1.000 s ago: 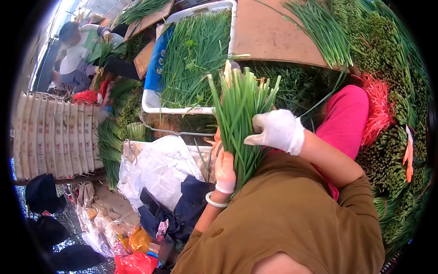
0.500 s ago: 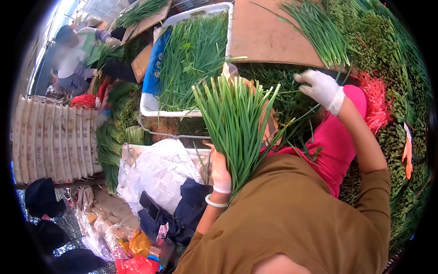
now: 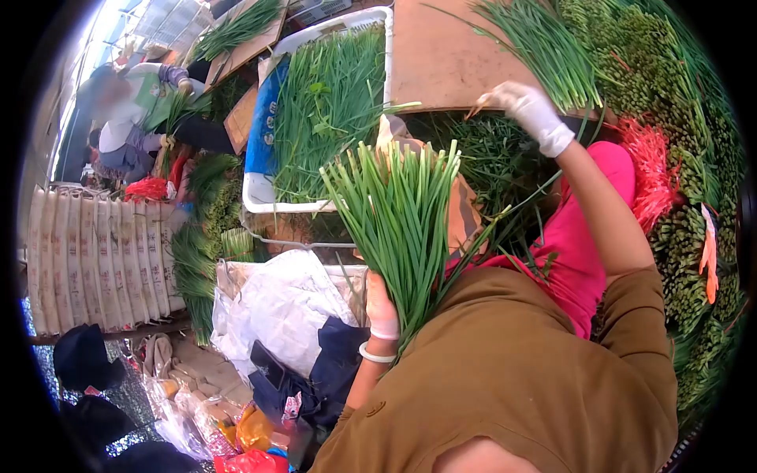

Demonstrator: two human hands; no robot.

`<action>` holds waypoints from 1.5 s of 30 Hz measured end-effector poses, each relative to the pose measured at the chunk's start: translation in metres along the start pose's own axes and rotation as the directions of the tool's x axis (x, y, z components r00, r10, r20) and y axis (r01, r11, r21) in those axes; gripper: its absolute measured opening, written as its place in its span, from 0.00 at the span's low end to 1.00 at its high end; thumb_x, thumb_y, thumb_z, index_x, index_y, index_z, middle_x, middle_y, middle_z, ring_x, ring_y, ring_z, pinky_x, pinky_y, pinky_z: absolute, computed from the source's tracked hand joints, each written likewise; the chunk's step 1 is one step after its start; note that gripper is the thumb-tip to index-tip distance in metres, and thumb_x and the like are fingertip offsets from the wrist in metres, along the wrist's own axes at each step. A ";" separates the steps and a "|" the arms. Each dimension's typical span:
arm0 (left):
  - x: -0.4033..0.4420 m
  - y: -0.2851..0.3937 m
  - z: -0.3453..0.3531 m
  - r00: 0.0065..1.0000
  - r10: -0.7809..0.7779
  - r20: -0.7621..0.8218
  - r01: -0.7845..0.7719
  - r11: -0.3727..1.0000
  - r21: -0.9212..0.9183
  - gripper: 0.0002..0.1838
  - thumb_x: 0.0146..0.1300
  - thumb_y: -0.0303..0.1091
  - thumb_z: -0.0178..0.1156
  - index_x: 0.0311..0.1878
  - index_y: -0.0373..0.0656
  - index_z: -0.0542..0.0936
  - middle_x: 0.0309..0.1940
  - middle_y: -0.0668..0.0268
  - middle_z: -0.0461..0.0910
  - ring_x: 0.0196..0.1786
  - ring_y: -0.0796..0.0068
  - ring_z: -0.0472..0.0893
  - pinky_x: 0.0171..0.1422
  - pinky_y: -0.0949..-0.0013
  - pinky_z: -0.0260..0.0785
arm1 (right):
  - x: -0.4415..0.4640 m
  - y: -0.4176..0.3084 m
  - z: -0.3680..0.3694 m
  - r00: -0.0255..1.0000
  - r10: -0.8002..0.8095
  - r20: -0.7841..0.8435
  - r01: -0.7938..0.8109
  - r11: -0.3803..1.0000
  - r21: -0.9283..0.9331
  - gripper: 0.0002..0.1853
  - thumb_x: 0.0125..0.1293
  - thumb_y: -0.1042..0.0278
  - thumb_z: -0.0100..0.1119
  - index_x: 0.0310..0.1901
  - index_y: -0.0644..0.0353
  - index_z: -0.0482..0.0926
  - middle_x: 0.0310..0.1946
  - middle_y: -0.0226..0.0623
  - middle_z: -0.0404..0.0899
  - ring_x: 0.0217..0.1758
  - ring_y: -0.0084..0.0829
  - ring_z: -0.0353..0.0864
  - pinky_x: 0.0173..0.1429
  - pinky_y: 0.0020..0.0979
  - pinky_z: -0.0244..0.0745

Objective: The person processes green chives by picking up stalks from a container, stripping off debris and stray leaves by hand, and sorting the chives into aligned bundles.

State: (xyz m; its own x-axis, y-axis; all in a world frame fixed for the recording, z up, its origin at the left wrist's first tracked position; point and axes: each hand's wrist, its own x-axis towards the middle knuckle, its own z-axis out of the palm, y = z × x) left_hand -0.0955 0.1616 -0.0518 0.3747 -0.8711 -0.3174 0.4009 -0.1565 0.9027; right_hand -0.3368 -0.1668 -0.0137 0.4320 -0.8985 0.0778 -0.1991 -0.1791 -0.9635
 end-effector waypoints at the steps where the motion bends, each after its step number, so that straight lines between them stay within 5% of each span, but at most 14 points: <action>1: 0.000 0.000 0.001 1.000 0.006 0.014 -0.006 1.000 0.007 0.27 0.74 0.48 0.37 0.65 0.38 0.64 0.59 0.64 0.69 0.59 0.71 0.68 0.65 0.68 0.59 | -0.005 -0.005 0.013 0.998 0.031 0.052 -0.028 0.998 -0.052 0.16 0.64 0.54 0.59 0.41 0.59 0.83 0.37 0.30 0.83 0.43 0.23 0.78 0.51 0.27 0.71; 7: 0.000 0.000 0.010 1.000 -0.012 -0.015 0.009 0.986 -0.164 0.26 0.72 0.51 0.42 0.60 0.38 0.70 0.52 0.65 0.75 0.52 0.71 0.75 0.56 0.68 0.69 | -0.015 0.014 0.085 0.895 0.234 0.381 -0.297 0.948 0.115 0.10 0.59 0.66 0.65 0.39 0.63 0.81 0.33 0.31 0.83 0.38 0.20 0.78 0.47 0.25 0.72; 8: 0.002 -0.006 -0.005 0.997 0.018 0.072 -0.015 0.999 -0.039 0.31 0.71 0.52 0.43 0.68 0.38 0.61 0.61 0.62 0.67 0.63 0.68 0.66 0.68 0.67 0.55 | -0.015 0.016 0.085 0.873 0.259 0.414 -0.353 0.920 0.169 0.07 0.59 0.69 0.64 0.34 0.63 0.81 0.31 0.29 0.82 0.35 0.18 0.77 0.44 0.24 0.72; 12: -0.005 0.027 0.015 0.960 0.053 0.274 -0.081 0.993 0.091 0.46 0.51 0.43 0.67 0.69 0.36 0.56 0.61 0.61 0.65 0.63 0.66 0.66 0.69 0.66 0.56 | -0.031 0.009 0.071 0.951 0.158 0.265 -0.234 0.930 0.285 0.06 0.58 0.71 0.62 0.34 0.63 0.81 0.31 0.30 0.81 0.37 0.20 0.77 0.46 0.23 0.71; 16: -0.003 0.045 0.021 0.955 -0.051 0.293 -0.114 0.847 0.520 0.46 0.45 0.27 0.66 0.68 0.34 0.55 0.60 0.59 0.65 0.63 0.68 0.65 0.68 0.67 0.56 | -0.025 0.014 0.026 0.976 0.189 0.111 -0.218 0.788 0.576 0.10 0.64 0.64 0.58 0.42 0.61 0.78 0.38 0.34 0.83 0.42 0.23 0.80 0.49 0.27 0.72; 19: 0.000 0.043 0.018 0.963 -0.072 0.259 -0.091 0.820 0.565 0.43 0.44 0.27 0.66 0.66 0.33 0.58 0.57 0.61 0.66 0.61 0.68 0.66 0.67 0.67 0.57 | -0.020 0.009 0.019 0.960 0.177 0.216 -0.194 0.979 0.056 0.18 0.64 0.60 0.59 0.51 0.61 0.78 0.48 0.33 0.80 0.50 0.21 0.77 0.55 0.29 0.71; 23: 0.011 0.016 0.000 0.972 -0.025 0.232 -0.030 0.973 0.230 0.41 0.41 0.26 0.66 0.63 0.33 0.64 0.56 0.62 0.68 0.59 0.69 0.68 0.66 0.67 0.58 | -0.039 0.029 0.060 0.834 0.278 0.476 -0.362 0.928 0.092 0.13 0.60 0.66 0.63 0.45 0.62 0.81 0.37 0.30 0.82 0.43 0.19 0.79 0.52 0.25 0.72; 28: 0.000 0.037 -0.032 0.941 -0.177 0.289 0.171 0.984 0.048 0.35 0.43 0.24 0.64 0.60 0.35 0.68 0.49 0.62 0.77 0.51 0.68 0.77 0.58 0.66 0.68 | -0.056 -0.026 0.061 0.938 0.251 0.238 -0.343 0.760 0.552 0.06 0.63 0.70 0.57 0.36 0.64 0.79 0.34 0.35 0.82 0.35 0.23 0.79 0.45 0.24 0.74; 33: 0.005 0.026 -0.061 0.960 -0.217 0.175 0.159 0.942 0.296 0.28 0.52 0.23 0.59 0.60 0.36 0.69 0.51 0.66 0.75 0.53 0.75 0.73 0.60 0.70 0.65 | -0.029 0.022 -0.011 0.960 0.240 0.143 -0.260 0.955 0.143 0.12 0.67 0.64 0.52 0.33 0.65 0.79 0.36 0.39 0.83 0.34 0.26 0.81 0.42 0.27 0.76; 35: 0.006 0.024 -0.065 0.957 -0.239 0.163 0.176 0.928 0.327 0.27 0.55 0.24 0.59 0.60 0.36 0.69 0.52 0.66 0.74 0.53 0.75 0.73 0.60 0.71 0.65 | -0.036 0.028 -0.031 0.970 -0.238 0.056 0.214 0.716 -0.664 0.10 0.61 0.64 0.57 0.34 0.63 0.80 0.39 0.41 0.81 0.40 0.42 0.80 0.47 0.38 0.74; 37: 0.008 0.022 -0.063 0.956 -0.231 0.183 0.163 0.931 0.326 0.25 0.58 0.26 0.59 0.60 0.36 0.68 0.52 0.66 0.74 0.53 0.76 0.73 0.60 0.71 0.65 | -0.049 0.032 -0.032 0.878 -0.474 -0.071 0.322 0.693 -0.645 0.10 0.58 0.64 0.60 0.35 0.62 0.80 0.38 0.44 0.80 0.42 0.45 0.78 0.47 0.39 0.73; 40: 0.007 0.023 -0.054 0.968 -0.201 0.149 0.155 0.949 0.275 0.24 0.57 0.25 0.57 0.59 0.36 0.69 0.49 0.66 0.76 0.50 0.75 0.75 0.56 0.71 0.67 | -0.073 0.015 -0.044 0.956 0.245 0.161 -0.020 0.604 -0.797 0.13 0.59 0.57 0.57 0.29 0.57 0.81 0.31 0.42 0.80 0.35 0.44 0.80 0.43 0.40 0.76; 41: 0.008 0.024 -0.051 0.970 -0.197 0.141 0.155 0.952 0.262 0.24 0.57 0.25 0.57 0.59 0.36 0.70 0.48 0.66 0.76 0.49 0.75 0.75 0.56 0.71 0.68 | -0.080 0.032 -0.040 0.916 0.089 0.390 0.331 0.380 -0.864 0.15 0.59 0.53 0.55 0.26 0.56 0.81 0.24 0.41 0.80 0.30 0.43 0.81 0.38 0.40 0.76; 45: 0.003 0.014 -0.046 0.999 0.006 0.032 -0.019 0.917 0.398 0.24 0.54 0.25 0.57 0.57 0.34 0.70 0.47 0.63 0.77 0.48 0.73 0.76 0.55 0.69 0.69 | -0.116 0.016 -0.002 0.748 0.522 0.411 0.001 0.618 -0.786 0.19 0.60 0.49 0.54 0.29 0.57 0.82 0.19 0.38 0.80 0.25 0.37 0.82 0.34 0.37 0.76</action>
State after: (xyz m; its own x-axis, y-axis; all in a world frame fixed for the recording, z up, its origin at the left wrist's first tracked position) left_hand -0.0500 0.1783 -0.0531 0.3503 -0.8866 -0.3020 0.0282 -0.3123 0.9495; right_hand -0.3921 -0.0661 -0.0377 0.5803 -0.6008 -0.5498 -0.8144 -0.4264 -0.3937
